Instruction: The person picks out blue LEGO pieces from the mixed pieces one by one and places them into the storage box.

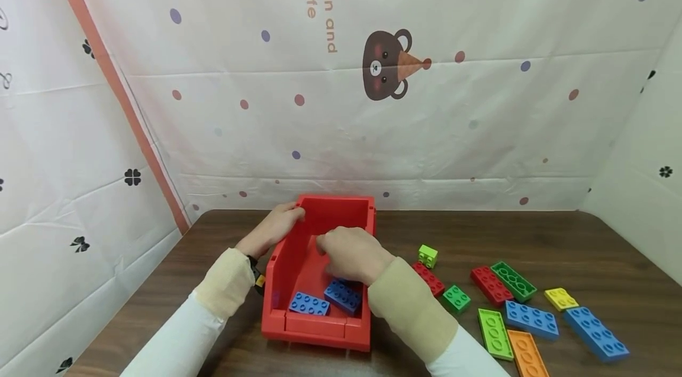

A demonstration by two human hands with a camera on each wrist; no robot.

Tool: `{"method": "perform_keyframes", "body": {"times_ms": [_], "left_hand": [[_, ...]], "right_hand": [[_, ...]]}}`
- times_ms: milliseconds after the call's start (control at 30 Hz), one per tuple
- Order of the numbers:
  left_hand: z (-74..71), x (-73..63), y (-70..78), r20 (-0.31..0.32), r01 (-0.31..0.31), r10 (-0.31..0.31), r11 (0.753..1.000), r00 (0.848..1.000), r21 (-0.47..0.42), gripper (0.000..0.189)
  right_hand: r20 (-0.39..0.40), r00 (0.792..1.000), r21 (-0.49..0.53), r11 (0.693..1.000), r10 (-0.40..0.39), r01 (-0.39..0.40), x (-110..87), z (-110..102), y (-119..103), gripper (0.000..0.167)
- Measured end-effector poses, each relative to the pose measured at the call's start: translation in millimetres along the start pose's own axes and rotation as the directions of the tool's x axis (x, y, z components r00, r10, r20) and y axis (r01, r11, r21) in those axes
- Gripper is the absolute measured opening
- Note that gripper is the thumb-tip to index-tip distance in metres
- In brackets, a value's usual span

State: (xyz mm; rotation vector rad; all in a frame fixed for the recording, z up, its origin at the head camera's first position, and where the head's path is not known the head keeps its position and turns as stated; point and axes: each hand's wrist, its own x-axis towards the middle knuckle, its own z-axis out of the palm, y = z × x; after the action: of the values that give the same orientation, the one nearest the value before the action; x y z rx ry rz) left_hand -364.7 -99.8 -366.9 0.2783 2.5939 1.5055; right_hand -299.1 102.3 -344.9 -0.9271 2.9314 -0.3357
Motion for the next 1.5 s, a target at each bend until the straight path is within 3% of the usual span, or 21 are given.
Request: {"method": "perform_keyframes", "body": {"times_ms": [400, 767, 1500], "left_hand": [[0.9, 1.4, -1.5, -0.004, -0.011, 0.011, 1.0, 1.0, 0.011, 0.034], [4.5, 4.4, -1.2, -0.006, -0.014, 0.014, 0.999, 1.0, 0.029, 0.034], [3.3, 4.0, -0.4, -0.004, -0.038, 0.038, 0.999, 0.999, -0.011, 0.036]], "right_hand": [[-0.03, 0.999, 0.084, 0.996, -0.022, 0.024, -2.5, -1, 2, 0.039], [-0.037, 0.998, 0.092, 0.995, -0.041, 0.044, -3.7, -2, 7, 0.038], [-0.12, 0.993, 0.08, 0.997, 0.016, -0.006, -32.3, -50, 13, 0.035]]}}
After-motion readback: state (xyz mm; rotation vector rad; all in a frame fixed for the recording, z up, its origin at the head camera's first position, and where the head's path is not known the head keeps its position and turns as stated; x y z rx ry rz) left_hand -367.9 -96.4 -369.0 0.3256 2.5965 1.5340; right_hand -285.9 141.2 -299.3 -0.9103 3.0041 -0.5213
